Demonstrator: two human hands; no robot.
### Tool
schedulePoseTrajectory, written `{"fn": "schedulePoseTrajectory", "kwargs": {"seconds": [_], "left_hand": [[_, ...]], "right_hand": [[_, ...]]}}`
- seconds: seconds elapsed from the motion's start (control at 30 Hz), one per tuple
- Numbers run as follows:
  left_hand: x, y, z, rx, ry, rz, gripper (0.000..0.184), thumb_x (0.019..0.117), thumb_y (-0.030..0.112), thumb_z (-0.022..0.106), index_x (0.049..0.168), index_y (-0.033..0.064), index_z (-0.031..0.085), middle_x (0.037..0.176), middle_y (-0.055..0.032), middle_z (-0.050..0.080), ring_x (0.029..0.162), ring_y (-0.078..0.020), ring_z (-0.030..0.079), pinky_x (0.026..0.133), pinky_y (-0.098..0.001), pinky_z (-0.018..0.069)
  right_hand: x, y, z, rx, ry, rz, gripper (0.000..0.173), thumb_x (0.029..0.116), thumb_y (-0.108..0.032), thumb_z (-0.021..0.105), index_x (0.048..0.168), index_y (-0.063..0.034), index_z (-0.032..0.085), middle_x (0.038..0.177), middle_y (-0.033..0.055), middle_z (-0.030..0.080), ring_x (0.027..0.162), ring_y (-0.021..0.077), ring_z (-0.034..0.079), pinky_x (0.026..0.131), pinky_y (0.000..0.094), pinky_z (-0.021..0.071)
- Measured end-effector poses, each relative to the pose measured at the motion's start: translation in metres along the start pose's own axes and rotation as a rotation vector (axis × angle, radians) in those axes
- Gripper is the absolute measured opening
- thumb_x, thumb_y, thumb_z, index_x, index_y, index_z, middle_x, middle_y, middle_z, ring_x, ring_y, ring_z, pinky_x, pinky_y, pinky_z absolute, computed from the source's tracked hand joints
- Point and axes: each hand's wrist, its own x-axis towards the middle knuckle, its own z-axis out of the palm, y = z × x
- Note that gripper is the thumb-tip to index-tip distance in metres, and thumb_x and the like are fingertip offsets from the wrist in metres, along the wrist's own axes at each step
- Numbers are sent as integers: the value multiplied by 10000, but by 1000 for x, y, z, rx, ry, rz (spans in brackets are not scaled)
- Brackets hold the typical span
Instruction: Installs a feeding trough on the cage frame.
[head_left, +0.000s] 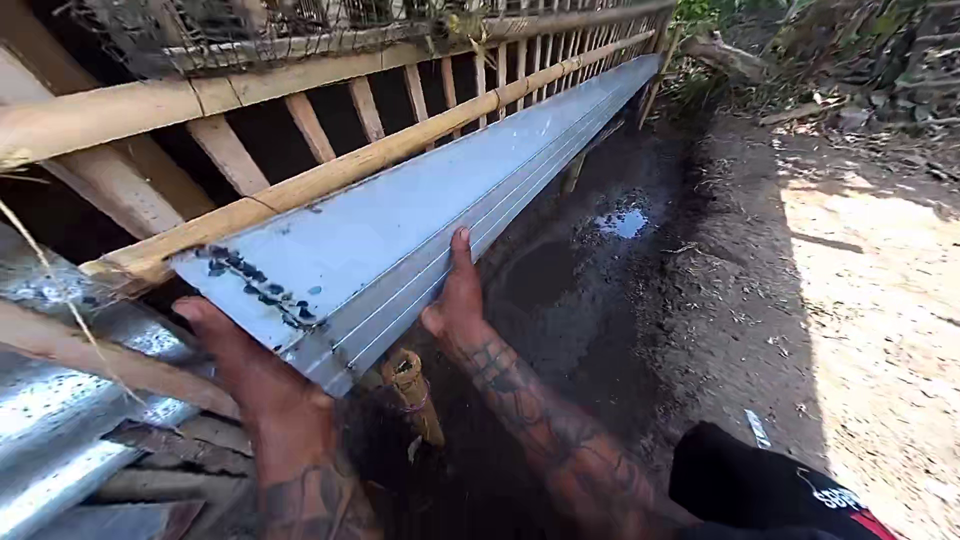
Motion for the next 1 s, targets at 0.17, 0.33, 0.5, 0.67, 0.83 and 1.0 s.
{"fn": "schedulePoseTrajectory", "kwargs": {"seconds": [0.17, 0.33, 0.5, 0.67, 0.83, 1.0], "left_hand": [[-3, 42, 44, 43, 89, 12, 464, 1114, 472, 271, 1396, 202, 522, 1229, 29, 692, 1166, -97, 662, 977, -354, 590], [0, 36, 39, 47, 148, -69, 529, 1074, 560, 350, 1359, 186, 592, 1205, -29, 714, 1146, -173, 685, 952, -445, 601], [7, 9, -6, 453, 304, -62, 674, 1057, 644, 278, 1000, 96, 666, 800, -22, 669, 721, -133, 669, 657, -379, 595], [-44, -46, -48, 459, 491, -296, 490, 1108, 453, 397, 915, 64, 624, 605, 7, 487, 455, -105, 483, 448, -267, 471], [-50, -76, -62, 330, 576, -380, 352, 1109, 294, 464, 975, 15, 632, 648, -26, 525, 485, -115, 520, 473, -248, 488], [-64, -100, -75, 676, 388, -394, 197, 1032, 183, 591, 1007, 10, 681, 789, -97, 637, 676, -187, 619, 664, -384, 541]], "right_hand": [[-10, -33, 24, 63, -159, -54, 555, 1049, -577, 435, 1391, -152, 533, 1259, 95, 661, 1196, 238, 641, 1002, 535, 548], [-12, -34, 17, 163, -213, -3, 539, 1058, -575, 406, 1398, -171, 509, 1265, 94, 653, 1207, 250, 635, 1008, 557, 538], [-4, -31, 24, 231, -248, -16, 491, 1076, -541, 386, 1397, -185, 495, 1277, 93, 642, 1228, 259, 620, 1006, 582, 531], [-1, -13, 10, 179, -120, 13, 512, 1068, -549, 411, 1425, -193, 499, 1314, 87, 635, 1249, 246, 613, 1025, 564, 524], [4, -3, 6, 156, -109, 0, 542, 1070, -574, 370, 1437, -189, 474, 1341, 93, 616, 1273, 260, 595, 1035, 589, 507], [5, 2, -6, 145, -119, -30, 519, 1080, -547, 366, 1432, -180, 472, 1336, 101, 617, 1272, 264, 595, 1037, 596, 504]]}}
